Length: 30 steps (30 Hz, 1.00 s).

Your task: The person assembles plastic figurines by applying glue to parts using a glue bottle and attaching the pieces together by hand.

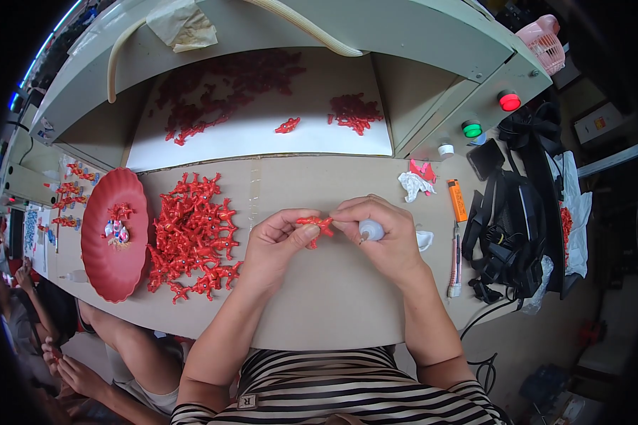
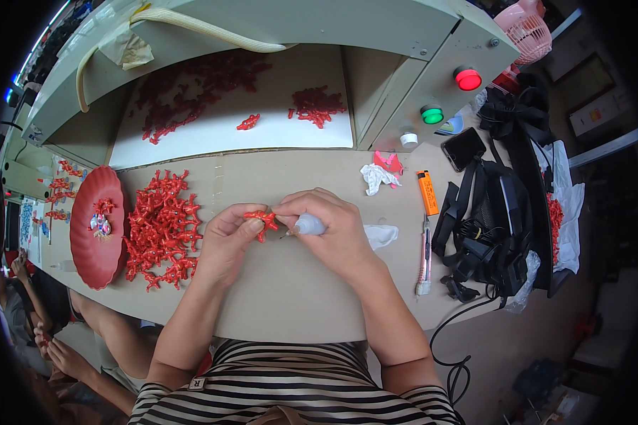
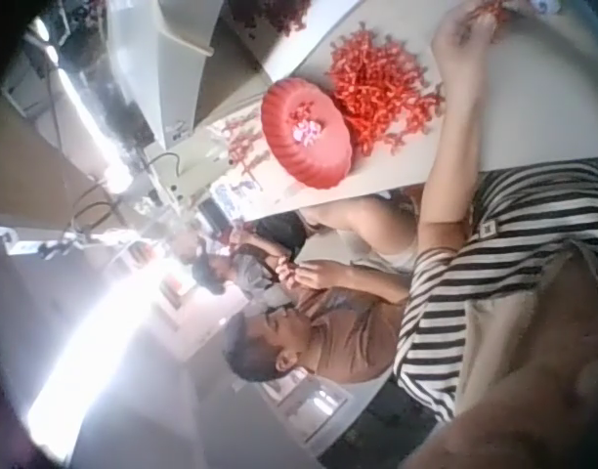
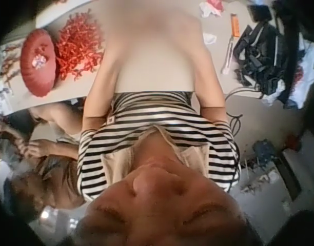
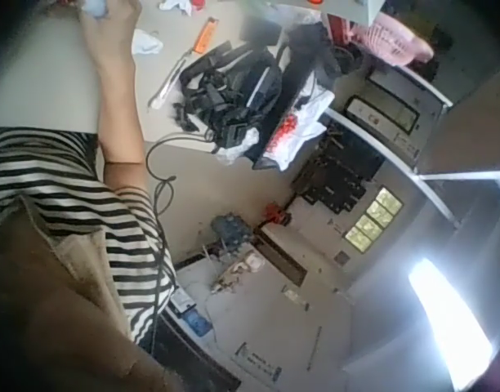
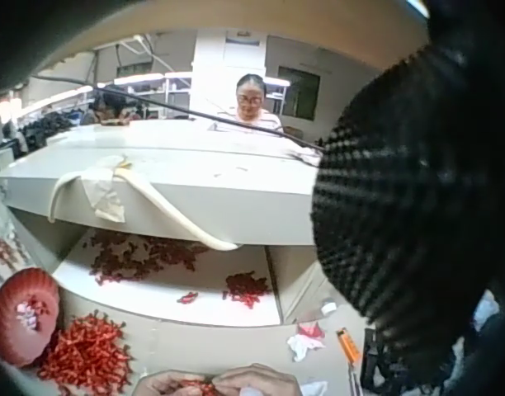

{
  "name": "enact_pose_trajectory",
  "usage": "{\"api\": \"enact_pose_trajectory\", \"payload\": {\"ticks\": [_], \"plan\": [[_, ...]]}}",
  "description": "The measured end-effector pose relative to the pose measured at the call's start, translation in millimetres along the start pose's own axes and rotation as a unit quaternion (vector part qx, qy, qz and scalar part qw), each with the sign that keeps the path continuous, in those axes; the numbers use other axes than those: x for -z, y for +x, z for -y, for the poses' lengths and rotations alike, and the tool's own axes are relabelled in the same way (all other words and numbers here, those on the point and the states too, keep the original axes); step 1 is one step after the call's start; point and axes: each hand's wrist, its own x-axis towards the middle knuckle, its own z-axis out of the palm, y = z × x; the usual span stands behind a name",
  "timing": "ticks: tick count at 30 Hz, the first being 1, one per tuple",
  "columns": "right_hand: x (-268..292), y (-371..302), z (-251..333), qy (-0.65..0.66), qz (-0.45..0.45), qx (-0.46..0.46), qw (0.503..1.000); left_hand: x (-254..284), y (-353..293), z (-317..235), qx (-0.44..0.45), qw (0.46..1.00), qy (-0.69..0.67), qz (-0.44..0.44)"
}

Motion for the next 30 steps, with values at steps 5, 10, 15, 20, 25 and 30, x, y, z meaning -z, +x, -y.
{"api": "enact_pose_trajectory", "payload": {"ticks": [5, 10, 15, 20, 25, 30], "plan": [[1.7, -0.6, -0.5, -0.001, -0.005, 0.007, 1.000, -1.5, 0.0, -0.3, 0.003, 1.000, -0.003, 0.003], [2.2, -1.4, -3.4, 0.014, -0.002, 0.009, 1.000, -0.1, 2.0, 1.7, 0.007, 1.000, 0.000, 0.010], [7.7, 0.0, 2.2, 0.061, 0.005, -0.011, 0.998, -3.5, 1.7, -0.6, 0.036, 0.998, -0.051, 0.020], [13.0, 0.1, 3.8, 0.077, 0.008, -0.034, 0.996, -3.9, 0.6, -2.9, 0.069, 0.984, -0.157, 0.054], [10.5, 0.1, 1.1, 0.116, 0.011, -0.052, 0.992, 3.1, 2.5, 0.9, 0.100, 0.966, -0.216, 0.100], [8.7, 1.2, 4.6, 0.171, 0.041, -0.108, 0.979, 6.2, 1.2, 5.3, 0.136, 0.952, -0.258, 0.098]]}}
